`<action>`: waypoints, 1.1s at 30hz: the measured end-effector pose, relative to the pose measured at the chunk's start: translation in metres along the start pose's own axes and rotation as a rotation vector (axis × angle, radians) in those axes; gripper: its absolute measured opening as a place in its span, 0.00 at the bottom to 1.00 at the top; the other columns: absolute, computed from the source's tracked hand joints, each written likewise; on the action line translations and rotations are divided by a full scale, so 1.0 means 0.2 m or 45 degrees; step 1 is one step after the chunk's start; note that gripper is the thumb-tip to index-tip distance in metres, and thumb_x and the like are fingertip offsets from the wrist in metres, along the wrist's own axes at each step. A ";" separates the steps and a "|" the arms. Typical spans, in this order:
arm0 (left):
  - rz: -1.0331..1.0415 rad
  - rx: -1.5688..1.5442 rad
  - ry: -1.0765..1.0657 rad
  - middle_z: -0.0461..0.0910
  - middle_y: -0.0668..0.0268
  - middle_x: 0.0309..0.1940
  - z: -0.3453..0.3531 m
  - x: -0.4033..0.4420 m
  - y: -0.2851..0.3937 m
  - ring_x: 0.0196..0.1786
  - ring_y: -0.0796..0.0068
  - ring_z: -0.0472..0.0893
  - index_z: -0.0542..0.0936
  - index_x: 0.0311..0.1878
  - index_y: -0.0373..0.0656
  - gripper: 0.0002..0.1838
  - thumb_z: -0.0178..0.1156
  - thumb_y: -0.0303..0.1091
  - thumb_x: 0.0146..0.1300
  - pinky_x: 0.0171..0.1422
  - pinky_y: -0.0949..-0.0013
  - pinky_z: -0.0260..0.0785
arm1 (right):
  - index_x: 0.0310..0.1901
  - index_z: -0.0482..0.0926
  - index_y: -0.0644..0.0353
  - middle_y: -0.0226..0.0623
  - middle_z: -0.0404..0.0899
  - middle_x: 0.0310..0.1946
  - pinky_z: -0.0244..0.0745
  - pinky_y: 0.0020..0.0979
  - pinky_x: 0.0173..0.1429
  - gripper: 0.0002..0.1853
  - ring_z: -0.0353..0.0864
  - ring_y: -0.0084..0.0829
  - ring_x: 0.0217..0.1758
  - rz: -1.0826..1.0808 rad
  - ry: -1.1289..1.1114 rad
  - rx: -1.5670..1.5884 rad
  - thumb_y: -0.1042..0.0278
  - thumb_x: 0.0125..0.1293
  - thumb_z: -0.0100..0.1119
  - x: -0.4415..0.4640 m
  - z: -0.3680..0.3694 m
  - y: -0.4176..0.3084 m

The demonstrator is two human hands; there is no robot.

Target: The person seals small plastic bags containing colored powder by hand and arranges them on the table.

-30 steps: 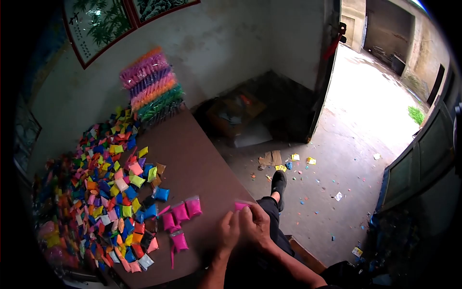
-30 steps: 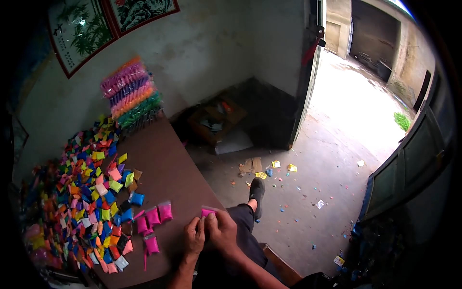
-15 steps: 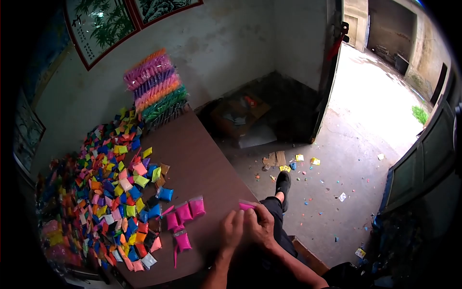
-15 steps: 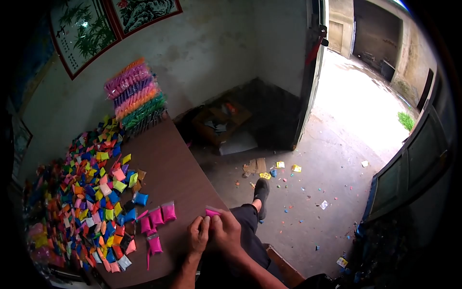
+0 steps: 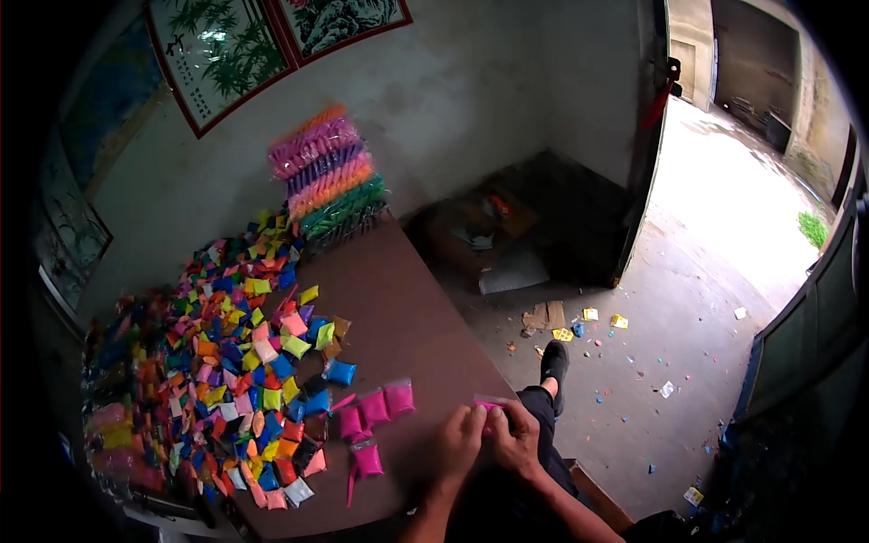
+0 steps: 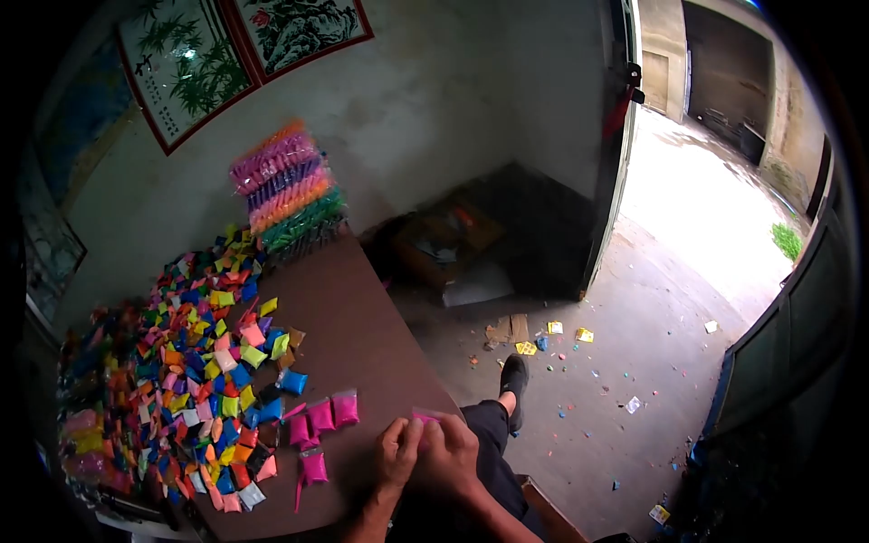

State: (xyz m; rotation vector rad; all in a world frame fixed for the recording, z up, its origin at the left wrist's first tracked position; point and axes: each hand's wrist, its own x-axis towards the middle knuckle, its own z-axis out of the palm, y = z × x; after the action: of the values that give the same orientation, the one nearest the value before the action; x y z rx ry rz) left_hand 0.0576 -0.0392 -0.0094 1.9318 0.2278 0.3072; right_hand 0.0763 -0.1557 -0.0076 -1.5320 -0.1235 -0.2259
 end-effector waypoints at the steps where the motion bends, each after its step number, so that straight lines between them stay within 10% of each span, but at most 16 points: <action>1: -0.002 0.001 0.007 0.82 0.57 0.28 0.00 0.00 0.00 0.31 0.65 0.82 0.81 0.39 0.40 0.20 0.59 0.49 0.78 0.40 0.61 0.74 | 0.47 0.85 0.68 0.46 0.86 0.35 0.80 0.30 0.42 0.11 0.87 0.32 0.36 -0.003 -0.001 0.001 0.70 0.73 0.59 0.00 0.00 -0.01; 16: 0.023 -0.225 0.049 0.80 0.68 0.28 0.00 0.01 0.01 0.33 0.78 0.77 0.81 0.39 0.38 0.18 0.61 0.45 0.79 0.40 0.67 0.73 | 0.47 0.85 0.67 0.32 0.83 0.33 0.75 0.24 0.43 0.08 0.80 0.20 0.36 -0.032 -0.046 0.004 0.73 0.77 0.60 -0.01 0.01 -0.04; 28: 0.031 -0.357 0.000 0.85 0.67 0.37 0.04 0.02 -0.10 0.39 0.79 0.80 0.82 0.43 0.38 0.13 0.60 0.40 0.78 0.44 0.70 0.73 | 0.47 0.86 0.62 0.44 0.86 0.43 0.81 0.35 0.50 0.09 0.87 0.41 0.46 -0.159 -0.030 -0.178 0.73 0.69 0.62 -0.01 0.00 0.09; 33: 0.097 -0.205 0.001 0.79 0.65 0.29 0.02 0.03 -0.06 0.34 0.78 0.74 0.79 0.37 0.36 0.15 0.57 0.37 0.79 0.38 0.68 0.69 | 0.48 0.85 0.65 0.43 0.83 0.34 0.78 0.34 0.38 0.08 0.85 0.39 0.35 -0.198 0.065 -0.104 0.72 0.73 0.64 0.00 0.00 0.05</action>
State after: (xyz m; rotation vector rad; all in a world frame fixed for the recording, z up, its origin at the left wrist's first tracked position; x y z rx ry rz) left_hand 0.0649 -0.0367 -0.0218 1.7841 0.1263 0.3652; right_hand 0.0782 -0.1546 -0.0173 -1.5979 -0.1954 -0.3981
